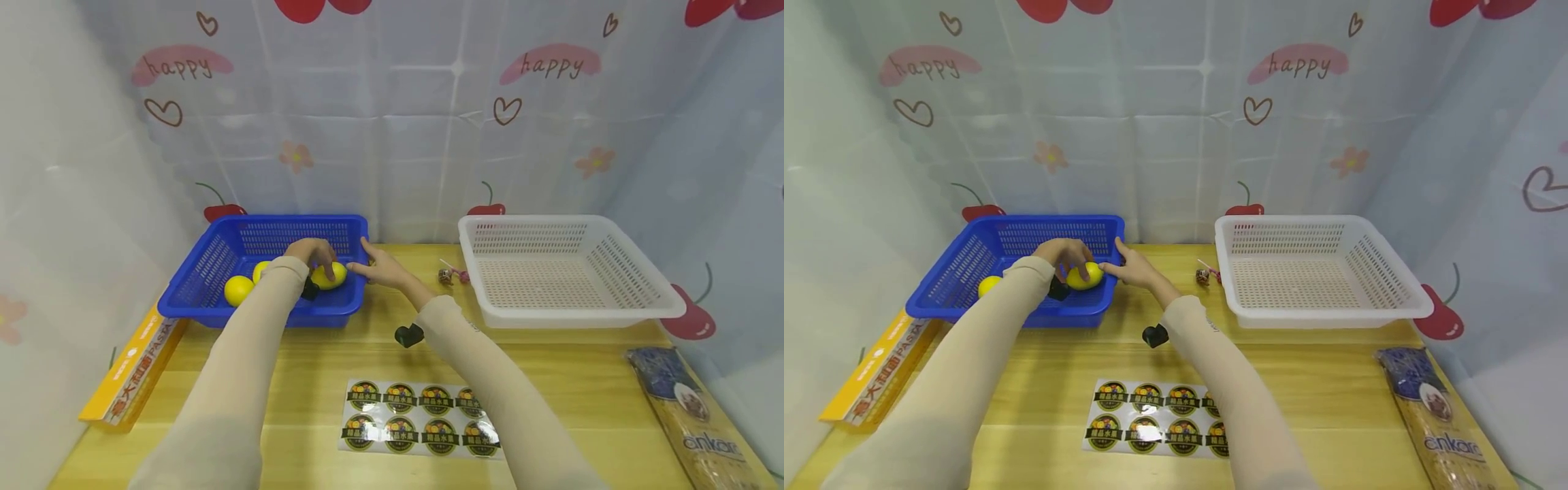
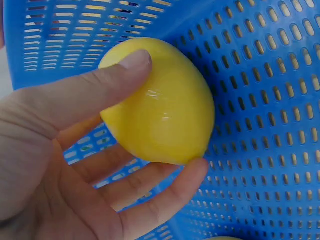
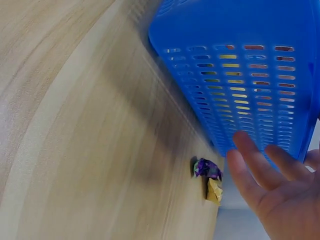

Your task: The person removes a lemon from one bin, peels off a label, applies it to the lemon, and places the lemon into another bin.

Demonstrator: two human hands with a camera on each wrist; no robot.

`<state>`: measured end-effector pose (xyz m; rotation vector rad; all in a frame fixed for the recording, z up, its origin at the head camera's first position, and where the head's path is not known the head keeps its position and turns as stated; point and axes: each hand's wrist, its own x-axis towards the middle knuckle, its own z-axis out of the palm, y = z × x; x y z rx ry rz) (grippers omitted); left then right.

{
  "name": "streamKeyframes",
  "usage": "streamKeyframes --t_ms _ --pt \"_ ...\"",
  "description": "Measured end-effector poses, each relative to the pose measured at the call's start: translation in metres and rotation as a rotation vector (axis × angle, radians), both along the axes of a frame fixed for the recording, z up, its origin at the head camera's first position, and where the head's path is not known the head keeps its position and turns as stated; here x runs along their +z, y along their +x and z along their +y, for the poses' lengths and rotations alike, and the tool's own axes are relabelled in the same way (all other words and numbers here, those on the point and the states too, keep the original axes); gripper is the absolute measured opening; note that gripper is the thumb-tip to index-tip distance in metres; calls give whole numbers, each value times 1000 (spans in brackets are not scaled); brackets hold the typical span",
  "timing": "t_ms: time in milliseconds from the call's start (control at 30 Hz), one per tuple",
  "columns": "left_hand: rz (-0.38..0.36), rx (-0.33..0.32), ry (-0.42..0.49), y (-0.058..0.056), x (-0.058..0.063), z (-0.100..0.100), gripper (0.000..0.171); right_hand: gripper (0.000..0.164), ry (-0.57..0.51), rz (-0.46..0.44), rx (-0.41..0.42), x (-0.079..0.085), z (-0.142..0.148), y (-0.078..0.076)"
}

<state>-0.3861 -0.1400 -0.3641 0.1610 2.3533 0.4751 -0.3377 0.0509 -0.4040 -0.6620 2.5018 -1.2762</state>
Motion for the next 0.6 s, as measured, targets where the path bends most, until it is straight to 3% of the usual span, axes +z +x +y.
streamKeyframes --t_ms 200,333,433,600 --pt "-8 31 14 0 -7 -2 68 83 -32 -19 5 -1 0 -1" --pt "1 2 13 2 -9 -4 64 83 -50 -26 8 -2 -2 1" --pt "48 -15 16 2 -8 -7 59 83 -69 -38 0 -3 -3 1" --pt "145 49 101 4 -6 -15 60 81 -71 -42 -9 -2 -2 1"
